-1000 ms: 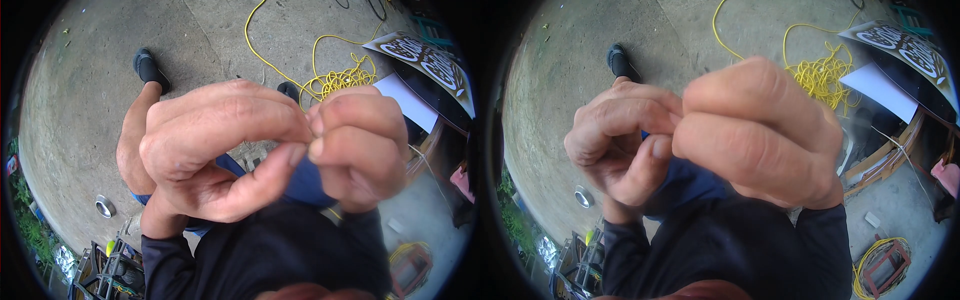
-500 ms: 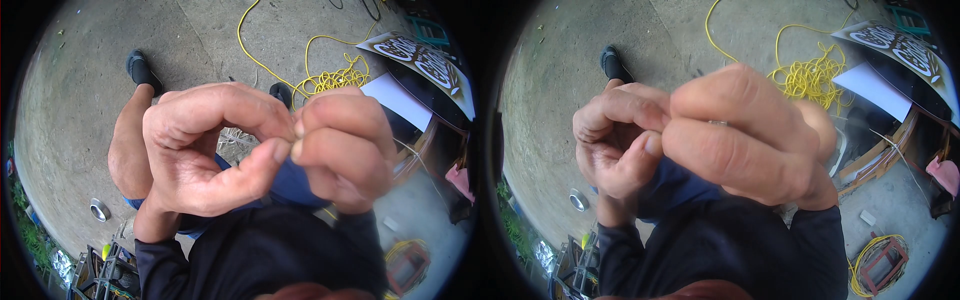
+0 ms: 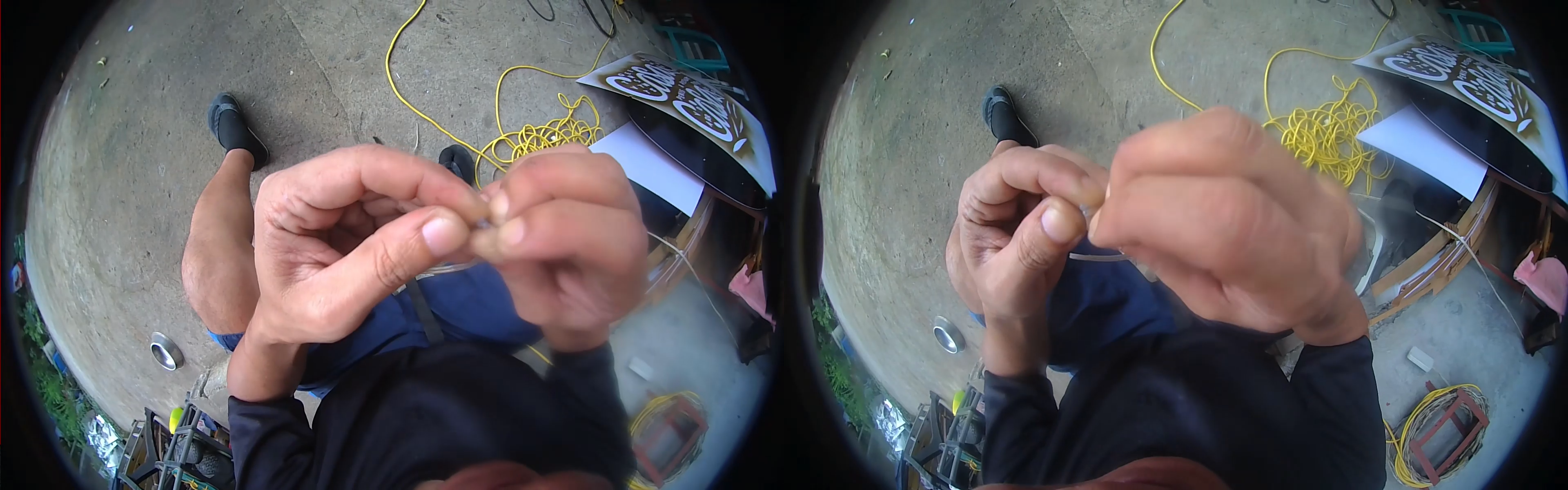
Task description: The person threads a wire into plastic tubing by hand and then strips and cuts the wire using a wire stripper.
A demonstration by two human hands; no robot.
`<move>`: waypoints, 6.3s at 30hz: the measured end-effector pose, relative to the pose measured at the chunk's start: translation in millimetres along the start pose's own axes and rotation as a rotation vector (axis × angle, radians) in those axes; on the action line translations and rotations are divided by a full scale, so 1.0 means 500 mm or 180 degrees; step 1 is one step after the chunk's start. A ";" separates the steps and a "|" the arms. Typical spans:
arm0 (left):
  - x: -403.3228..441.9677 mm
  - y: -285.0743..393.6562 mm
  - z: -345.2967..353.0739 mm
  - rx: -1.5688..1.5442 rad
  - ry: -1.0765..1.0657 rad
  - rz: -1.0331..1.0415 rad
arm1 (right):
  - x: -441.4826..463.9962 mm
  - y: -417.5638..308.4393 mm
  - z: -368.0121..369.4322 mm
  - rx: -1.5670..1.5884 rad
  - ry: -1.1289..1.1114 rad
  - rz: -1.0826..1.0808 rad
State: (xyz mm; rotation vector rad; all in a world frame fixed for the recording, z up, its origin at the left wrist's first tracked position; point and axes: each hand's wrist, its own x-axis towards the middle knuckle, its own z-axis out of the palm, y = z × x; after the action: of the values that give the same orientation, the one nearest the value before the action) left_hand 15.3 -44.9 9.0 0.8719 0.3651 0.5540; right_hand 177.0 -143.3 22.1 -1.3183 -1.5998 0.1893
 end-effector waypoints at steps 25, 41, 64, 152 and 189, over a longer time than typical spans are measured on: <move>0.005 0.016 -0.013 0.2422 -0.0194 0.1290 | 0.001 0.007 -0.017 -0.0039 -0.0257 -0.0369; 0.015 0.015 -0.019 0.2528 -0.0444 0.1471 | -0.017 0.009 -0.008 0.0227 -0.0124 -0.0277; 0.013 -0.028 -0.015 0.4046 -0.0171 0.2800 | -0.017 0.031 0.035 -0.0626 0.0544 -0.0877; 0.012 -0.026 -0.010 0.1125 -0.0247 0.0442 | -0.037 0.014 -0.028 -0.0780 -0.0106 -0.0576; 0.010 -0.059 -0.001 0.1042 -0.0266 0.0126 | -0.026 -0.020 -0.035 -0.0913 -0.0209 -0.0225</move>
State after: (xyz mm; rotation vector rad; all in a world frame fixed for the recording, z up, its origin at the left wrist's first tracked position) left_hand 27.9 -56.7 -15.3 1.2161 0.3687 0.4997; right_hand 182.3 -165.7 29.7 -1.4818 -1.7750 -0.0434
